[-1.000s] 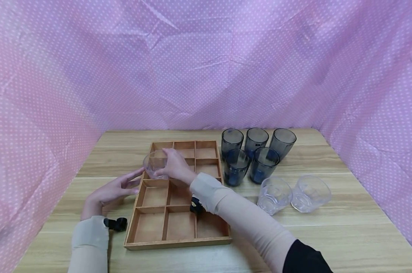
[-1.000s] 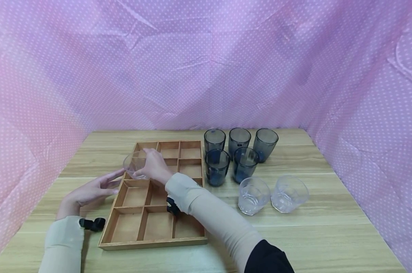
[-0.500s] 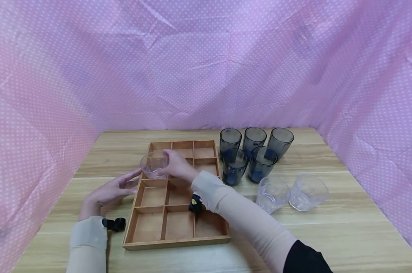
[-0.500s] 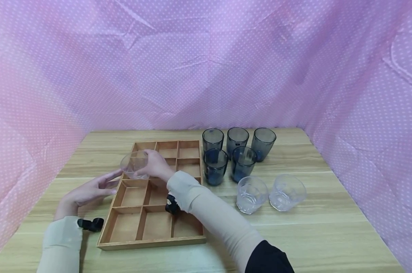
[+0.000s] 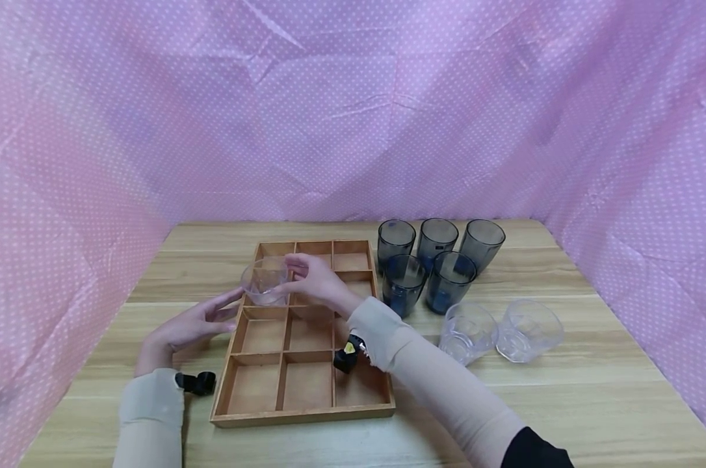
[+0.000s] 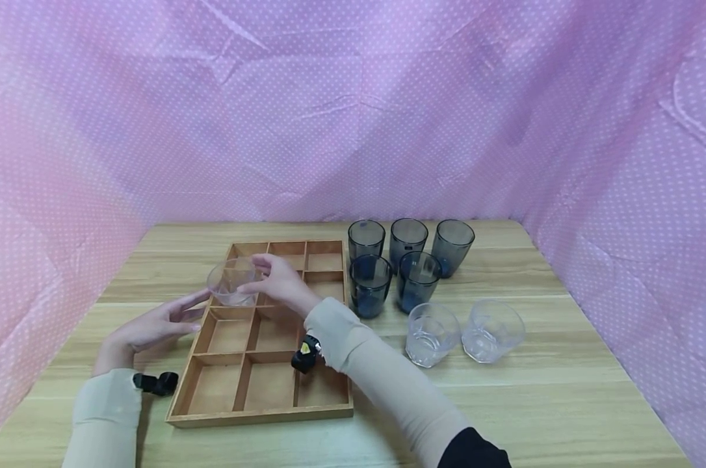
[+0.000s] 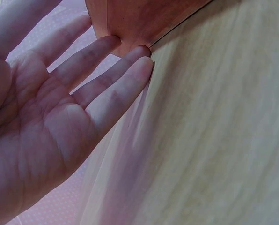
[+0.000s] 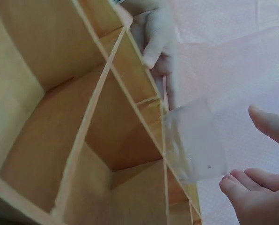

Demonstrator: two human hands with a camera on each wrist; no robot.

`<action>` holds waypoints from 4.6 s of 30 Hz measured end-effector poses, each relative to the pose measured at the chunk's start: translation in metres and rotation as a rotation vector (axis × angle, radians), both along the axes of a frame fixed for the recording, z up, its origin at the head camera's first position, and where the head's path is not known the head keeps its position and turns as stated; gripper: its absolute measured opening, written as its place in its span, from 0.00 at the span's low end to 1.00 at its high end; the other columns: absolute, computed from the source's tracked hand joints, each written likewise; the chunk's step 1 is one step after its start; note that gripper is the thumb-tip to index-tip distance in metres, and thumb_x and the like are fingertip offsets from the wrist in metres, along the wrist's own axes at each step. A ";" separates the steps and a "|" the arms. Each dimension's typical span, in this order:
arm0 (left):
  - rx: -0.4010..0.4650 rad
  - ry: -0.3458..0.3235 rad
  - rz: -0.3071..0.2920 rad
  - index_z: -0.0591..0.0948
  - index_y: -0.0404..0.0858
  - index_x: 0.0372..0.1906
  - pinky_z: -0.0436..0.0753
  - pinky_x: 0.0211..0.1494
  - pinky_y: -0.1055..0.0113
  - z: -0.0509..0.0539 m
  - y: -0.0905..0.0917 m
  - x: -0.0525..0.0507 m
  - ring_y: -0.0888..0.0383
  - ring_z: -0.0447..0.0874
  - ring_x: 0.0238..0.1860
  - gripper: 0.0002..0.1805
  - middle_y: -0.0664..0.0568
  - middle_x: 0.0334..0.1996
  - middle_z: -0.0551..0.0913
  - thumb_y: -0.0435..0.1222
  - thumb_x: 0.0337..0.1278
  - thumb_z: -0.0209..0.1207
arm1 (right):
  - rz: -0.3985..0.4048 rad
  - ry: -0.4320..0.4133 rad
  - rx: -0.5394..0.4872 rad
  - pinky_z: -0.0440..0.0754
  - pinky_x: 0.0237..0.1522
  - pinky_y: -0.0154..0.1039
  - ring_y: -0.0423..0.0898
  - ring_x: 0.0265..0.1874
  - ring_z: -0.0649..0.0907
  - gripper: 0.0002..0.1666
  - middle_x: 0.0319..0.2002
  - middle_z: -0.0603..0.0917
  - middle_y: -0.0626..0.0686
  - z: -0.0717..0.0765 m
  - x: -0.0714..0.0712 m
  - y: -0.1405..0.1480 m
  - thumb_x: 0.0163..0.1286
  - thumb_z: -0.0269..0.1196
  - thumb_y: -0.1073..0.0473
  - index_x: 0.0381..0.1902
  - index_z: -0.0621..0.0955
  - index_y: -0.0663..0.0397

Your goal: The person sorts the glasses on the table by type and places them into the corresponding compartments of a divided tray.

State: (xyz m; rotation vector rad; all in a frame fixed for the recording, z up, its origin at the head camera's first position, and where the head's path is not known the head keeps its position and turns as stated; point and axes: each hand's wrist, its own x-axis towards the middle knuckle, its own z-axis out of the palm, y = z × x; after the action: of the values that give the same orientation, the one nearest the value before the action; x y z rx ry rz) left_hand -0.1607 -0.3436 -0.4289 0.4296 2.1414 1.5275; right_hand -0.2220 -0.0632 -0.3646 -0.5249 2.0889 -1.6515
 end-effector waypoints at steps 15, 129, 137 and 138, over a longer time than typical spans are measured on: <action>-0.006 0.013 -0.007 0.40 0.32 0.77 0.69 0.59 0.84 0.003 0.002 0.001 0.32 0.36 0.72 0.46 0.34 0.77 0.34 0.35 0.65 0.57 | 0.060 -0.068 -0.164 0.69 0.69 0.44 0.54 0.69 0.70 0.37 0.69 0.70 0.61 0.015 0.019 0.032 0.62 0.66 0.70 0.69 0.67 0.64; -0.028 0.083 -0.039 0.42 0.32 0.77 0.67 0.59 0.84 -0.003 -0.002 -0.001 0.76 0.58 0.67 0.43 0.30 0.75 0.35 0.33 0.67 0.55 | -0.414 0.352 0.235 0.59 0.58 0.10 0.67 0.68 0.62 0.49 0.69 0.65 0.71 -0.016 0.108 0.288 0.55 0.72 0.66 0.69 0.61 0.72; -0.016 0.077 -0.031 0.41 0.31 0.76 0.68 0.59 0.84 -0.005 -0.002 0.000 0.88 0.59 0.59 0.44 0.30 0.75 0.34 0.32 0.66 0.55 | -0.509 0.342 0.268 0.61 0.55 0.10 0.69 0.67 0.63 0.49 0.69 0.64 0.72 -0.023 0.118 0.286 0.54 0.73 0.63 0.69 0.61 0.72; -0.014 0.076 -0.031 0.41 0.31 0.76 0.68 0.59 0.84 -0.005 -0.002 0.000 0.88 0.59 0.59 0.44 0.30 0.75 0.34 0.32 0.66 0.55 | -0.522 0.335 0.266 0.61 0.55 0.09 0.69 0.67 0.63 0.49 0.69 0.63 0.72 -0.024 0.119 0.286 0.55 0.73 0.63 0.69 0.61 0.72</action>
State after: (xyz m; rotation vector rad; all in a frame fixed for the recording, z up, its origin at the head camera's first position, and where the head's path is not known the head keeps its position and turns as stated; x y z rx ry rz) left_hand -0.1611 -0.3457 -0.4336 0.5217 2.1917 1.5005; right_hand -0.1030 0.2225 -0.3889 -0.1816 2.8278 -1.5794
